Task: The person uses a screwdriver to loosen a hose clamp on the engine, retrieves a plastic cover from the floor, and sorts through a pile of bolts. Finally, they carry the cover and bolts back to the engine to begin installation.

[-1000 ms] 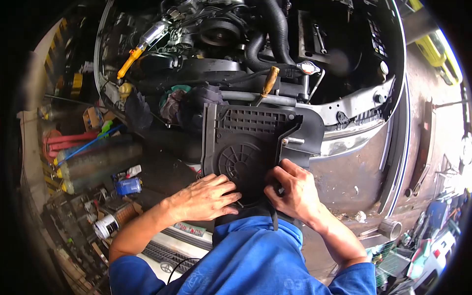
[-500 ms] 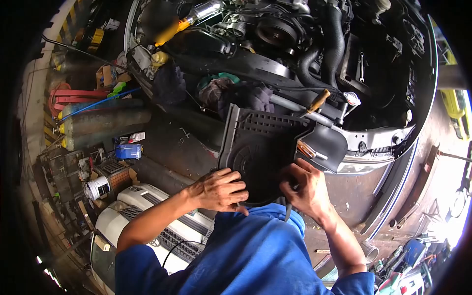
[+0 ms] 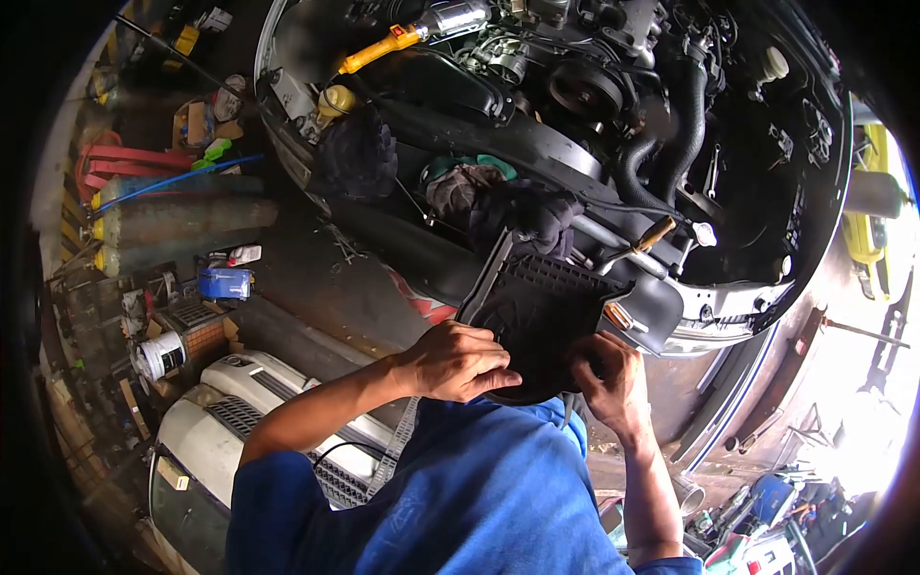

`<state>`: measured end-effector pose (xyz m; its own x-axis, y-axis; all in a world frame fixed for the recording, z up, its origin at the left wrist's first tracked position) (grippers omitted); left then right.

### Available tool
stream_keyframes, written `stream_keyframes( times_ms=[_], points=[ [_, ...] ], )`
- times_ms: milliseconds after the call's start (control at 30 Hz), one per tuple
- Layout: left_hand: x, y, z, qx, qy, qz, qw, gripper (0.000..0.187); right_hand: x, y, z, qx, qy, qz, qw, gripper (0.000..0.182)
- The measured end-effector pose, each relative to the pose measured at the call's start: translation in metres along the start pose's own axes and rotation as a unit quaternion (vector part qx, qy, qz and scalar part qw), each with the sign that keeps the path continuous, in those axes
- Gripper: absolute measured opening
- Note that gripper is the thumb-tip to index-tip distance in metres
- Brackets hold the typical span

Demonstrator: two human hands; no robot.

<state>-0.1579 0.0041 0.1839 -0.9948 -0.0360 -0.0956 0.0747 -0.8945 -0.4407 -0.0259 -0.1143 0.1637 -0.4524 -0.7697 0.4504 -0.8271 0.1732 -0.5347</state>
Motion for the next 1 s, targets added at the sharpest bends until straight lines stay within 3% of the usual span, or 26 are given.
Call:
stream_keyframes(
  times_ms=[67,167,267,367,467,500,567,600,733,800,1000],
  points=[
    [0.006,0.002,-0.013,0.021,-0.045,-0.017,0.999,0.045,-0.003,0.005,-0.006,0.005,0.007,-0.017,1.000,0.013],
    [0.015,0.020,-0.036,0.023,-0.154,-0.158,0.975,0.053,-0.007,0.018,-0.016,0.011,0.007,-0.044,0.999,0.013],
    [0.022,0.026,-0.056,0.045,-0.165,-0.155,0.973,0.058,-0.010,0.032,-0.027,0.021,-0.011,-0.049,0.999,0.013],
    [0.023,0.003,-0.059,0.106,-0.178,-0.079,0.975,0.058,-0.011,0.036,-0.034,0.053,-0.018,-0.032,0.998,0.013],
    [0.022,-0.033,-0.074,0.277,-0.210,0.048,0.936,0.060,-0.012,0.039,-0.039,0.056,-0.013,-0.029,0.998,0.014],
    [0.026,-0.042,-0.085,0.426,-0.224,0.105,0.870,0.056,-0.011,0.038,-0.036,0.047,-0.013,-0.018,0.999,0.014],
    [0.036,-0.086,-0.113,0.524,-0.257,0.280,0.762,0.050,-0.008,0.033,-0.034,0.047,-0.027,0.008,0.999,0.013],
    [0.053,-0.089,-0.148,0.587,-0.322,0.339,0.661,0.053,-0.008,0.032,-0.035,0.048,-0.030,0.006,0.998,0.013],
    [0.112,-0.110,-0.282,0.670,-0.309,0.450,0.503,0.044,-0.003,0.022,-0.040,0.043,-0.042,0.024,0.998,0.011],
    [0.134,-0.112,-0.327,0.684,-0.304,0.475,0.463,0.038,-0.003,0.018,-0.044,0.036,-0.040,0.037,0.998,0.011],
    [0.136,-0.131,-0.329,0.659,-0.323,0.499,0.460,0.039,-0.003,0.012,-0.044,0.009,-0.024,0.055,0.998,0.010]
  ],
)
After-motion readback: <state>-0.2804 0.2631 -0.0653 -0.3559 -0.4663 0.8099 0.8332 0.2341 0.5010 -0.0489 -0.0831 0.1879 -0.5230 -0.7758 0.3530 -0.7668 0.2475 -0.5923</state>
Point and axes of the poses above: each hand's wrist, its own x-axis away from the middle knuckle, its own y-axis out of the palm, z = x × y, the point moved 10 cm from there along -x, towards the middle knuckle, and after that the axes turned 6 degrees about x, right-handed, at the moved point
